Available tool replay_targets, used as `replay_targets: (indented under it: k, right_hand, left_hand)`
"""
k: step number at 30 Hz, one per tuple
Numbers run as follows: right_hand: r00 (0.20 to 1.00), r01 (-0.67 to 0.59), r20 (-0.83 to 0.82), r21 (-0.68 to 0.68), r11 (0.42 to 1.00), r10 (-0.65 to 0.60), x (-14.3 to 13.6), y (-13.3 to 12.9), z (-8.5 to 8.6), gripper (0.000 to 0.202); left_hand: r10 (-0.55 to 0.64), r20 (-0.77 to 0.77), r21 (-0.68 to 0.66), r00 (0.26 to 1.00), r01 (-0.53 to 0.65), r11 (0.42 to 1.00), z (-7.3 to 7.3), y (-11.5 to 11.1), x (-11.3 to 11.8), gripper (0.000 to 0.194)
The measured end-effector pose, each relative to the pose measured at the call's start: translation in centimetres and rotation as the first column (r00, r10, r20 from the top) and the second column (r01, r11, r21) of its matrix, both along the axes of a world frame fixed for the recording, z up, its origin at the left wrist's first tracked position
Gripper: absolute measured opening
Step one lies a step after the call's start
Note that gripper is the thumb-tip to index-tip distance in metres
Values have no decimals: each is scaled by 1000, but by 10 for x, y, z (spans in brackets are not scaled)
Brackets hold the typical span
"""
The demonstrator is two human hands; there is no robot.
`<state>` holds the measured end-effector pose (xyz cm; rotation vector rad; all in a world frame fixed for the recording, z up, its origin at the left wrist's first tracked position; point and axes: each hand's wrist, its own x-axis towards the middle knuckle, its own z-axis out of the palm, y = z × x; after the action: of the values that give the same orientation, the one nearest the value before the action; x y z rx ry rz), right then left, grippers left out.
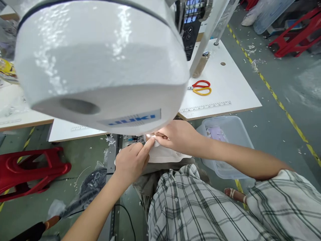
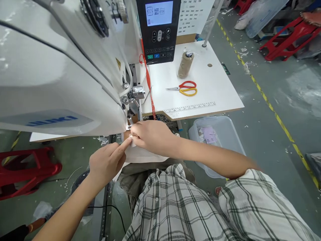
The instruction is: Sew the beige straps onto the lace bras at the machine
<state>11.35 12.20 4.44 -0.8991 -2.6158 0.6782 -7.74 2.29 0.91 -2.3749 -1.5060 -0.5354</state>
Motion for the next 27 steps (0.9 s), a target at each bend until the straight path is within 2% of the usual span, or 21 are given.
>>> replay_targets:
  k: [4,7,9,11,13,16,18,21,27]
  right_hand:
    - [968,131,-246,300,945,-56,6,-17,-29,21]
    - [927,238,-356,311,920,-119,6,-26,-44,22]
    - [909,265,-387,249,932,-155,5,-31,-50,23]
    - [893,269,-407,146,952,-191,4,-35,-56,23]
    - [851,285,-457,-12,958,-259,4,-41,-64,29]
    - [777,268,-514,-251,930,-363,6,-47,-72,48]
    - [783,242,-505,-289,926,-362,8,-45,-70,45]
    - [839,208,-460,-222,953,-291,11,-34,-58,35]
    - [883,116,-428,-200,973,-193,12,1,-40,27]
  left_hand:
    - [42,-74,-64,996,-47,997,10,0,2,37]
    - [-56,-41,-97,998,52,994,14,9,-8,38]
    - [-170,-19,-119,985,167,979,15,18,-17,41]
    - [-230,-16,-129,973,226,966,15,26,-23,41]
    - [-215,-20,-126,976,211,969,16,29,-22,38]
    - [-145,-54,-92,988,140,986,18,24,-10,34]
    - [-84,-106,-51,991,79,996,20,17,2,33]
    - [3,-164,2,986,-3,1000,21,7,19,30]
    - [116,-143,41,983,-111,993,19,3,37,28]
